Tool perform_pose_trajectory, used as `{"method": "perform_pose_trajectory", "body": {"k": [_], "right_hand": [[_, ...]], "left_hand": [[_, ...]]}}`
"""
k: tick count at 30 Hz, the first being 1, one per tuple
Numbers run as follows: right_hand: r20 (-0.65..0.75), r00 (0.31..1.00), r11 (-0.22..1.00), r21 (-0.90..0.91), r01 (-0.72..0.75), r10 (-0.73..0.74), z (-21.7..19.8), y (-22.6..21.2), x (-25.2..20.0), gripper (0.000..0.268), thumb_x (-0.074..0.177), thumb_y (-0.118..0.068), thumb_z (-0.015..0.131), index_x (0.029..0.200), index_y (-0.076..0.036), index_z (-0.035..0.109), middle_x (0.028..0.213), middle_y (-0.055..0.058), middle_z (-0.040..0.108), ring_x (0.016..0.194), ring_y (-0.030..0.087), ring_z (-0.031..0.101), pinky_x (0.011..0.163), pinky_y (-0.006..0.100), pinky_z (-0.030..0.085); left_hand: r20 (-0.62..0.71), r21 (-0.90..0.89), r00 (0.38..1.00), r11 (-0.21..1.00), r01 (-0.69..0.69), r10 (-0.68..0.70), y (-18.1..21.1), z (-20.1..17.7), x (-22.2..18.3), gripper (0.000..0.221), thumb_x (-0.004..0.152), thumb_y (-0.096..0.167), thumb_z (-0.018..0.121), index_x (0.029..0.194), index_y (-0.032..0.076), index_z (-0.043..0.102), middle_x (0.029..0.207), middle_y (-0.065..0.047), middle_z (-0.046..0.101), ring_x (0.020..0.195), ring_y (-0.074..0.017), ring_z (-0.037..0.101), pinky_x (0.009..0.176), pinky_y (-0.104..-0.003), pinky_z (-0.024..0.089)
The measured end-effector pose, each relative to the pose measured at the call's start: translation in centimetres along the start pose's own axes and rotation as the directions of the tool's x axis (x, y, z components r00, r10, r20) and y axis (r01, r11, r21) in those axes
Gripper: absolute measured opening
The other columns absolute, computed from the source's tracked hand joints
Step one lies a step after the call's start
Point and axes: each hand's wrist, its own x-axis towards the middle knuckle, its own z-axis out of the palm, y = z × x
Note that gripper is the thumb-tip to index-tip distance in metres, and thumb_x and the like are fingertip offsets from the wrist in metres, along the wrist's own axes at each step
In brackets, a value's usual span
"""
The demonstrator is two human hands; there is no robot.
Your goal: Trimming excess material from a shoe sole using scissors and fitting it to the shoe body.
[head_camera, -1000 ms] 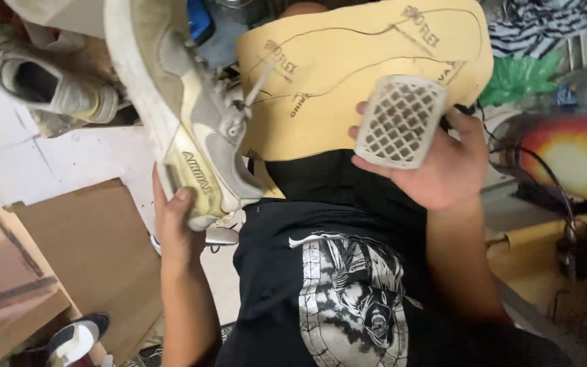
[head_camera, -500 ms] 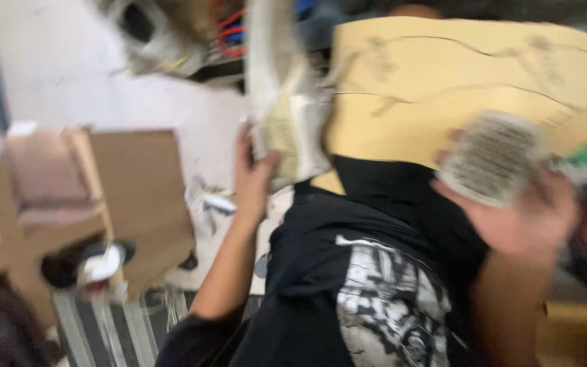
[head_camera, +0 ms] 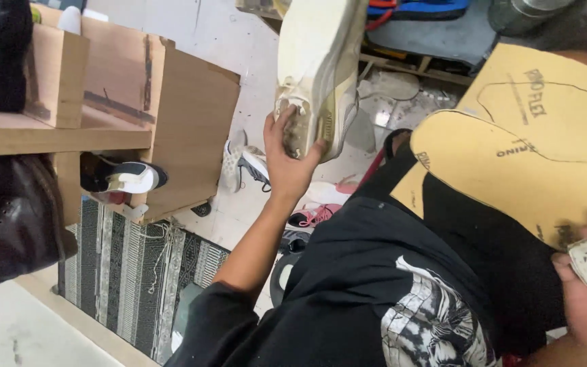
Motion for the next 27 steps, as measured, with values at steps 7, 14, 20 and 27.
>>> {"method": "perform_pose_trajectory", "body": {"k": [7, 14, 20, 27], "right_hand": [[-0.017, 0.998, 0.849, -0.527, 0.045, -0.063, -2.4, -0.1, 1.0, 0.044, 0.092, -0.022, 0.039, 0.136, -0.018, 0.040, 0.146, -0.002, 0.039, 0.129, 0.013, 0.040, 0.085, 0.034, 0.033], [-0.047, 0.996, 0.898, -0.438, 0.048, -0.076, 3.5, 1.1, -0.9, 0.052, 0.082, -0.035, 0.058, 0.130, -0.016, 0.052, 0.139, 0.000, 0.052, 0.112, 0.019, 0.055, 0.080, 0.034, 0.045], [-0.019, 0.977, 0.926, -0.324, 0.196, -0.213, 8.5, 0.2, -3.4, 0.053, 0.074, -0.014, 0.060, 0.126, -0.006, 0.051, 0.115, 0.014, 0.059, 0.106, 0.028, 0.057, 0.077, 0.046, 0.053], [-0.164, 0.841, 0.736, -0.587, 0.337, -0.516, 7.8, -4.2, -6.5, 0.057, 0.078, -0.019, 0.059, 0.130, -0.007, 0.041, 0.124, 0.019, 0.055, 0.114, 0.030, 0.061, 0.071, 0.049, 0.061]], "left_hand": [[0.002, 0.100, 0.994, 0.989, -0.112, 0.112, -1.5, -0.7, -0.2, 0.062, 0.065, 0.028, 0.066, 0.122, 0.023, 0.042, 0.137, -0.016, 0.031, 0.134, -0.0331, 0.021, 0.102, -0.046, 0.030], [0.053, 0.326, 0.892, 0.837, -0.440, 0.449, -4.7, -0.3, 0.3, 0.066, 0.065, 0.039, 0.068, 0.123, 0.023, 0.041, 0.134, -0.025, 0.030, 0.124, -0.0438, 0.035, 0.096, -0.061, 0.037], [0.070, -0.298, 0.956, 0.921, -0.253, 0.285, -7.2, 0.5, 2.0, 0.068, 0.066, 0.007, 0.058, 0.129, 0.005, 0.034, 0.129, -0.014, 0.042, 0.122, -0.0237, 0.040, 0.105, -0.034, 0.033], [0.501, -0.610, 0.865, 0.723, 0.323, 0.037, -3.5, -1.3, 3.1, 0.077, 0.064, 0.029, 0.065, 0.129, 0.002, 0.036, 0.110, -0.012, 0.052, 0.096, -0.0209, 0.054, 0.077, -0.029, 0.047]]}}
